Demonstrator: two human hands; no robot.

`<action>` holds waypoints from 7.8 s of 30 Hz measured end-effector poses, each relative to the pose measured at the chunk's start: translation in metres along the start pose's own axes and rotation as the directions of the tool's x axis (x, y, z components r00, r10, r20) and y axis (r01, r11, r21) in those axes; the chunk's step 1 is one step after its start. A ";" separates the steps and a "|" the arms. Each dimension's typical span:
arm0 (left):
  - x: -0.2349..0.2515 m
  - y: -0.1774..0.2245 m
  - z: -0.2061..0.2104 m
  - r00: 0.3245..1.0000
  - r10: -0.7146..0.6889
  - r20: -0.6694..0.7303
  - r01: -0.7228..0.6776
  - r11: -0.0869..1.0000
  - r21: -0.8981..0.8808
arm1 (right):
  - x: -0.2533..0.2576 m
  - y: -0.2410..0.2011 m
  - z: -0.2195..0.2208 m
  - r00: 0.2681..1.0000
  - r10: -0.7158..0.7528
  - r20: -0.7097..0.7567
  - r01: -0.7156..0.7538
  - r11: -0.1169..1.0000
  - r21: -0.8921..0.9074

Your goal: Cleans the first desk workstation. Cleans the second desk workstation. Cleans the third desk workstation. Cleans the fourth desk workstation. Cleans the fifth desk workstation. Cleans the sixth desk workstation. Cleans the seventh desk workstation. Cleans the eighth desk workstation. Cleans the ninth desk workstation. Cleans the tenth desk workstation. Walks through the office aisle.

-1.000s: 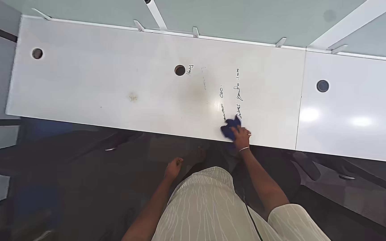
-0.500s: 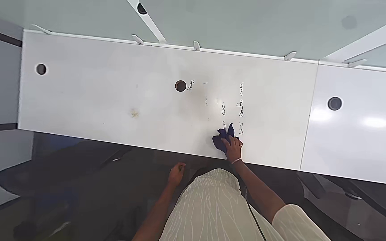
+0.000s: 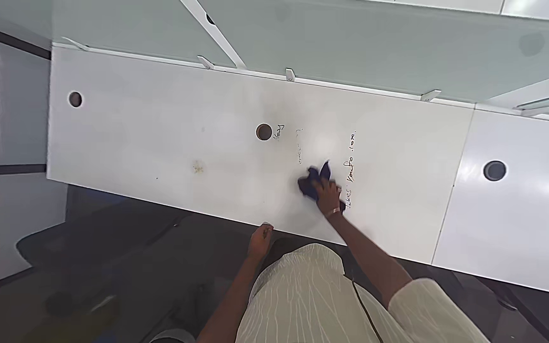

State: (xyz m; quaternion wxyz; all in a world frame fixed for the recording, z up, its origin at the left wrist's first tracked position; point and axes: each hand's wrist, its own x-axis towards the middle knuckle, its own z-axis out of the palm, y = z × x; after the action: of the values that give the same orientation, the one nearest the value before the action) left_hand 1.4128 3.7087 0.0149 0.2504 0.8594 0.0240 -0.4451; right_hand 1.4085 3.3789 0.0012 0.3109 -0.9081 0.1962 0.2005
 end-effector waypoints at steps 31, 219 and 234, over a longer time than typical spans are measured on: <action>0.024 0.039 0.013 0.984 0.170 0.046 -0.170 0.985 -0.001 | 0.108 0.068 -0.111 0.885 0.316 -0.341 -0.316 0.947 0.057; 0.079 -0.160 -0.196 0.823 0.089 0.561 -0.389 0.808 0.443 | -0.287 -0.228 0.270 0.556 0.826 0.094 -0.062 -0.071 0.996; 0.033 -0.061 0.013 0.599 -0.077 0.797 -0.789 0.116 0.603 | -0.541 -0.315 0.358 -0.212 0.940 0.266 0.809 0.016 0.587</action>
State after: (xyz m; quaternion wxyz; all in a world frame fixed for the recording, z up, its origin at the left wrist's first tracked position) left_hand 1.4072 3.7498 -0.0418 -0.2280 0.5640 -0.5769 -0.5451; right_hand 1.0173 3.9639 0.1576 0.3895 0.0250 0.6615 -0.6404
